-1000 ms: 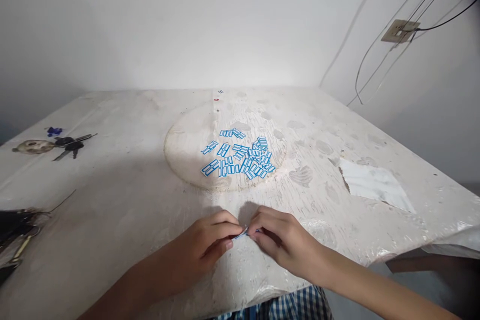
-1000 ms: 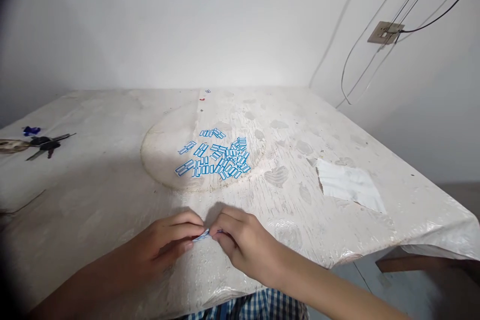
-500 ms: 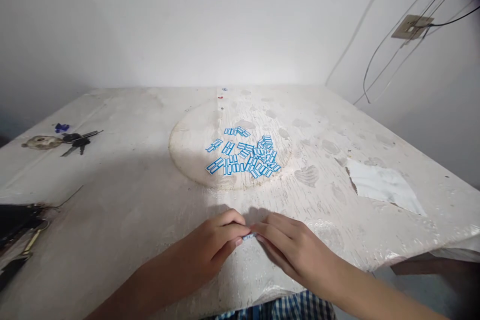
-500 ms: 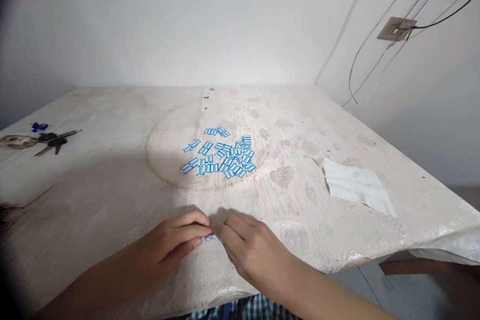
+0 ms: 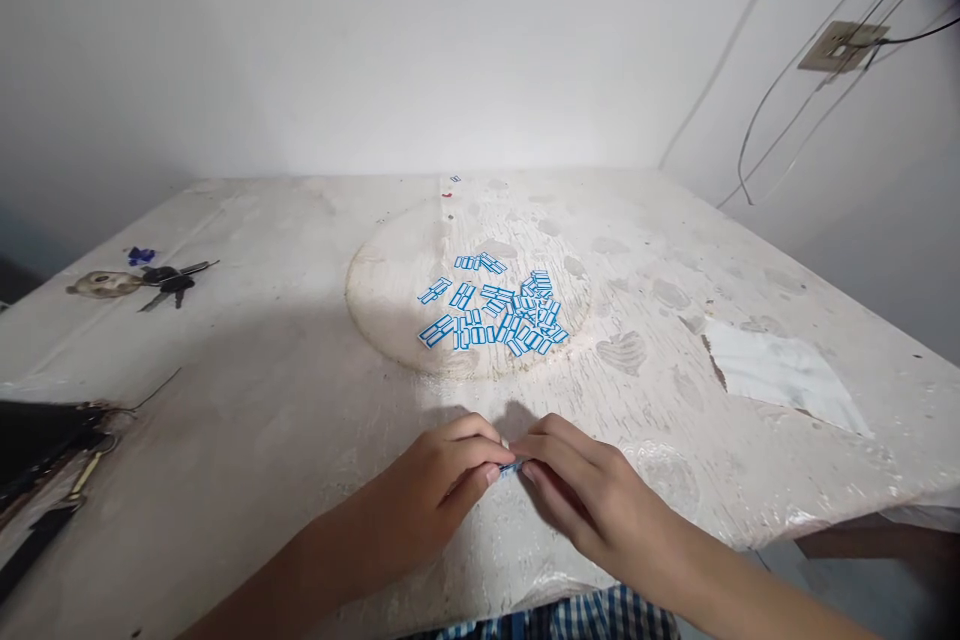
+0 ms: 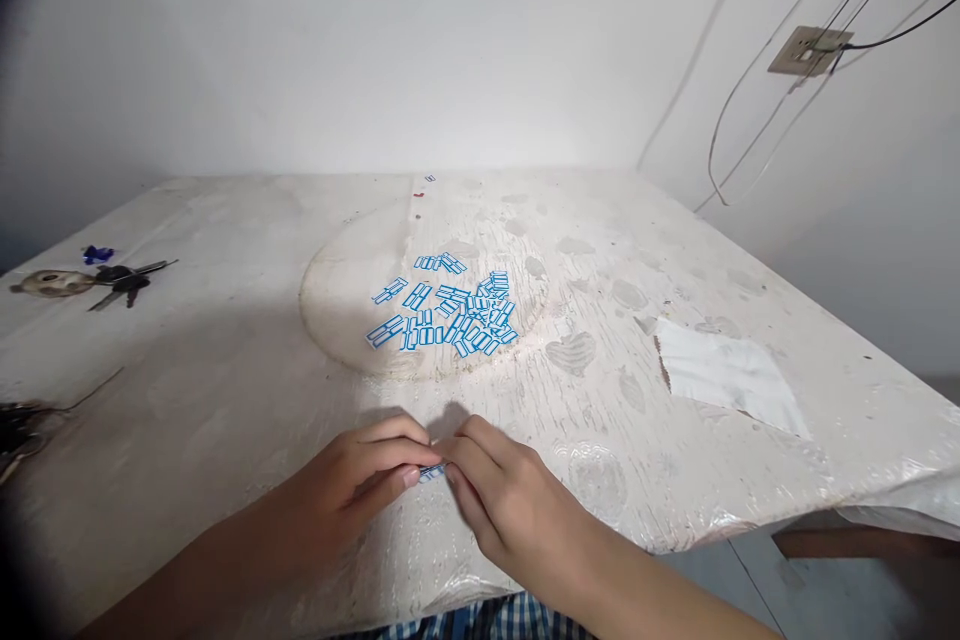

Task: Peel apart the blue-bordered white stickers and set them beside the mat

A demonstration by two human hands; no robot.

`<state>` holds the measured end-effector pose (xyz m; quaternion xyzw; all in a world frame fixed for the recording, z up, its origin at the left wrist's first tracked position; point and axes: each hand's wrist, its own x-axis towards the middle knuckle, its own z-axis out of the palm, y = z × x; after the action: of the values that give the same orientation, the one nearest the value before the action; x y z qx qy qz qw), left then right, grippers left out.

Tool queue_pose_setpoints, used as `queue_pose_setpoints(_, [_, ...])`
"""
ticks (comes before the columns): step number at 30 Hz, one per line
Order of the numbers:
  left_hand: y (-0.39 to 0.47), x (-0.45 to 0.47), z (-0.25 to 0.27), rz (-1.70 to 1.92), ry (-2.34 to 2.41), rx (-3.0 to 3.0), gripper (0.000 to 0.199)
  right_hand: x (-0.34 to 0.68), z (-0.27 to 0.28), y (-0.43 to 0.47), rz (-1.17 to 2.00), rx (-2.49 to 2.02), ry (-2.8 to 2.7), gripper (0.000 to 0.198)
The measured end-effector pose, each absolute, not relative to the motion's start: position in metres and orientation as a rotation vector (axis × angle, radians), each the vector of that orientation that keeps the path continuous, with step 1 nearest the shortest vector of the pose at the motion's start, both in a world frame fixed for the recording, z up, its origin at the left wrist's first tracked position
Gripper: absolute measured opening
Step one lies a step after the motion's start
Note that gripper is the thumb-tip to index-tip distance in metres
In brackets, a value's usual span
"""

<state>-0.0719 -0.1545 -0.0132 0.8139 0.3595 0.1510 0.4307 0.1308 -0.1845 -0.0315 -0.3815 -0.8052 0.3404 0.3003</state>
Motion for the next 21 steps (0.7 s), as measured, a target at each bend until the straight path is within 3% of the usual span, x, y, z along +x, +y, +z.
queue_pose_setpoints(21, [-0.1566,-0.0767,-0.0216,0.356,0.907,2.196,0.026,0.1247,-0.0392,-0.1838,0.920,-0.973,-2.010,0.024])
